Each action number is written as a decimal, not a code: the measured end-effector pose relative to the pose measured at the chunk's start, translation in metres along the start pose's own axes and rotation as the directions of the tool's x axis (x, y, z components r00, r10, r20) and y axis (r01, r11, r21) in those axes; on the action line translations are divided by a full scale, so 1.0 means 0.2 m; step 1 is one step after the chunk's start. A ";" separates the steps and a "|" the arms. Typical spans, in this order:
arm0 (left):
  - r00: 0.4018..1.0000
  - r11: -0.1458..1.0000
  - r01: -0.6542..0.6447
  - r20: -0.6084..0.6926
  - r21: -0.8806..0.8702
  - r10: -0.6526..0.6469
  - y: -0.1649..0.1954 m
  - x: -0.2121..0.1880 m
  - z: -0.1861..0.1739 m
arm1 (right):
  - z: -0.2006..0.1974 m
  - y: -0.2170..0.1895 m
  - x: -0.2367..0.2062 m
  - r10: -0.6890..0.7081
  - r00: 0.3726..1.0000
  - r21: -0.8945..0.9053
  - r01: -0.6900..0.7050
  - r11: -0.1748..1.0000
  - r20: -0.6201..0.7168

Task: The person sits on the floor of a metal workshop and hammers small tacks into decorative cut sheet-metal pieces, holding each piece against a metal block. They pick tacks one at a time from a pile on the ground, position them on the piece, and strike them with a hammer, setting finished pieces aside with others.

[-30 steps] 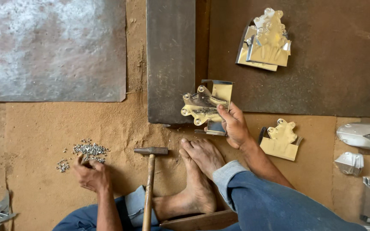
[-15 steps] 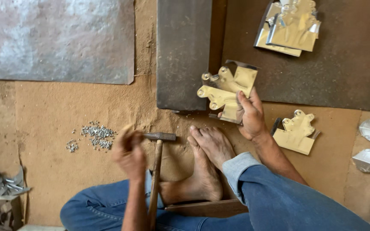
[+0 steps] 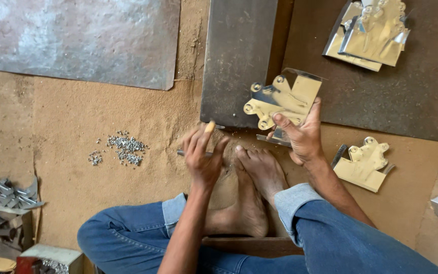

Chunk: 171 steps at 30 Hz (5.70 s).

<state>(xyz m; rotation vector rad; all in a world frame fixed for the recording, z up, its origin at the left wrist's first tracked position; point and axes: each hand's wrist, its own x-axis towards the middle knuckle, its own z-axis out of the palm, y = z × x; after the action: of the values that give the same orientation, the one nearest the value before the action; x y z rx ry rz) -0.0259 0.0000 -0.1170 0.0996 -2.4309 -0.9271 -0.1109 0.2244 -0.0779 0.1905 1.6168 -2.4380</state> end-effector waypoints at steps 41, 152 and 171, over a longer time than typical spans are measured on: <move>0.986 0.984 0.112 0.135 -0.136 -0.093 0.47 0.16 -0.69 | 0.05 0.14 0.04 -0.195 0.978 -0.244 0.207 0.947 0.075; 0.803 0.813 0.573 0.267 -0.099 -0.533 -0.67 -1.02 -0.43 | -0.77 -0.55 0.35 -0.440 0.824 -0.915 0.216 -0.341 0.358; 0.790 0.790 0.613 -0.035 0.019 -0.612 -0.94 -0.35 -0.58 | -1.11 -0.38 -0.52 0.312 0.948 -0.970 0.016 -0.244 -0.062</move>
<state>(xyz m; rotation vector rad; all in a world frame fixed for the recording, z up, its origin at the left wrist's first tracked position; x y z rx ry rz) 0.0709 -0.1958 -0.1964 0.9610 -2.4136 -1.1390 -0.0298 0.4671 -0.0738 -0.1690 2.5772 -0.1824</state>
